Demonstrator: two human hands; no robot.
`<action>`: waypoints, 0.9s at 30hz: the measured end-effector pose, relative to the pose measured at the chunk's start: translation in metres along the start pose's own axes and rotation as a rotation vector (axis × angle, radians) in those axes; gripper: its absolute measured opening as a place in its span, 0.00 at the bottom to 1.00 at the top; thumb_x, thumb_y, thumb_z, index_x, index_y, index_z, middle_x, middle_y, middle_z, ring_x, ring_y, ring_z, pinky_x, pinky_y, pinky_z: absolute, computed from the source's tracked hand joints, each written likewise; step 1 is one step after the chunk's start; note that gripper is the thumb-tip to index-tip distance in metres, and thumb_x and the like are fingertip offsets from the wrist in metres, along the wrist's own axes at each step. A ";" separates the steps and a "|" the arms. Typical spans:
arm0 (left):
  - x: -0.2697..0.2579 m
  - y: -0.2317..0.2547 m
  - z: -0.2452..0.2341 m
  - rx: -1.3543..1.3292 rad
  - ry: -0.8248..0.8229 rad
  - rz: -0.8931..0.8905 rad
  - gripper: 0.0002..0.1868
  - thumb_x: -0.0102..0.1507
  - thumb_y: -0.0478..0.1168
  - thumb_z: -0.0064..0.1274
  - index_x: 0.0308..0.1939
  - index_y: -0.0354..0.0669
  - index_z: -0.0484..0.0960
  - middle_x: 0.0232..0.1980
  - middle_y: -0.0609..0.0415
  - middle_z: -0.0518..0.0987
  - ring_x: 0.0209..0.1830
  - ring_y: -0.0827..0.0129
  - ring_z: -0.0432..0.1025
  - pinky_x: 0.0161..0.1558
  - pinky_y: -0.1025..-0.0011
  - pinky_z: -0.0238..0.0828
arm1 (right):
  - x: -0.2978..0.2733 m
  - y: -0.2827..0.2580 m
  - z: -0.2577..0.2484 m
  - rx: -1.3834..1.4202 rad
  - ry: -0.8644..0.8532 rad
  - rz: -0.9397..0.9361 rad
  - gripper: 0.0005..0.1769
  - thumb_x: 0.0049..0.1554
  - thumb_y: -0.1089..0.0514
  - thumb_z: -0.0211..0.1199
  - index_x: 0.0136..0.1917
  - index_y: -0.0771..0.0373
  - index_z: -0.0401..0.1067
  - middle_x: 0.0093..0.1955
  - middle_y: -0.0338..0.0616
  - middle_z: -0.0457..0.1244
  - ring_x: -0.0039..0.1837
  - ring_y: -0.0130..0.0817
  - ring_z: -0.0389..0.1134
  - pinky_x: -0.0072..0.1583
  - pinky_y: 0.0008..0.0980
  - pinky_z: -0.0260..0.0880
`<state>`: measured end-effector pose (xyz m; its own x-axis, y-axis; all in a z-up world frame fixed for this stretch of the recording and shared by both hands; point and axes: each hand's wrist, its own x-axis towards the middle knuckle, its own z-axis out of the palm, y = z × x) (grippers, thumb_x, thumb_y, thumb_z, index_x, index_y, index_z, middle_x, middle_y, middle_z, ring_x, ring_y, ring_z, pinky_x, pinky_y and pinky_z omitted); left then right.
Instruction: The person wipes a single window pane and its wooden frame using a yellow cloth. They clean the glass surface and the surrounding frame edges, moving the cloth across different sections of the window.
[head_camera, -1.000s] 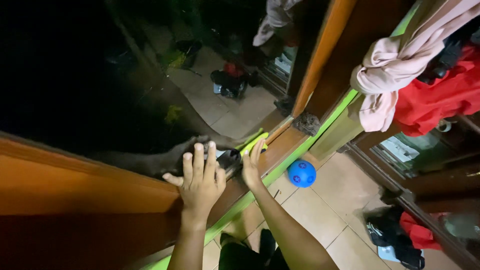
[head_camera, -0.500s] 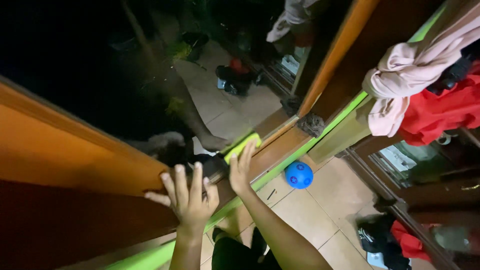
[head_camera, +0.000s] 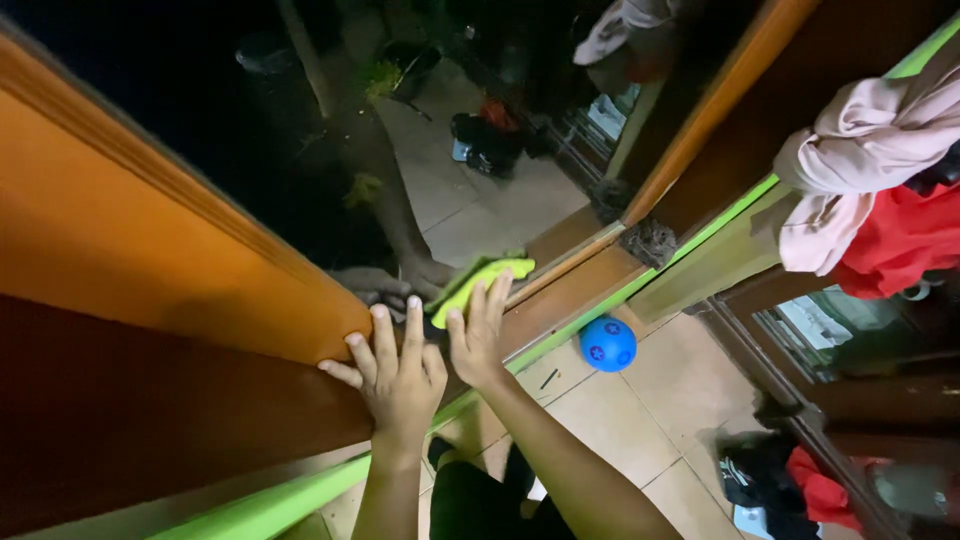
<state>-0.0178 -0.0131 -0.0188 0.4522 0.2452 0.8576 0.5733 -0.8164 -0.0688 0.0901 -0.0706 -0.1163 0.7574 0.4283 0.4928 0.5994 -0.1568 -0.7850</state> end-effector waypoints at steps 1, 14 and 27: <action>0.000 0.000 0.000 0.003 -0.001 0.001 0.36 0.54 0.38 0.49 0.67 0.68 0.82 0.82 0.51 0.62 0.85 0.51 0.34 0.74 0.32 0.23 | -0.008 0.003 0.002 0.003 -0.001 0.001 0.41 0.70 0.54 0.48 0.86 0.55 0.28 0.85 0.65 0.14 0.83 0.67 0.13 0.77 0.66 0.16; 0.010 0.003 -0.015 -0.038 -0.018 -0.033 0.29 0.63 0.39 0.44 0.67 0.67 0.82 0.79 0.55 0.66 0.86 0.55 0.37 0.76 0.36 0.22 | -0.012 0.016 -0.001 -0.249 -0.020 -0.335 0.27 0.62 0.52 0.63 0.74 0.47 0.66 0.85 0.67 0.34 0.83 0.77 0.30 0.78 0.69 0.32; 0.007 0.002 -0.024 -0.160 -0.024 -0.072 0.30 0.60 0.36 0.45 0.66 0.61 0.83 0.78 0.57 0.67 0.85 0.59 0.43 0.78 0.40 0.24 | 0.016 0.005 -0.014 -0.385 -0.099 -0.520 0.30 0.56 0.52 0.65 0.72 0.38 0.69 0.85 0.57 0.41 0.82 0.78 0.34 0.76 0.76 0.37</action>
<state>-0.0299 -0.0253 -0.0013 0.4309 0.3170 0.8449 0.4898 -0.8685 0.0761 0.1090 -0.0766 -0.1067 0.3269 0.6114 0.7206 0.9450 -0.2060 -0.2539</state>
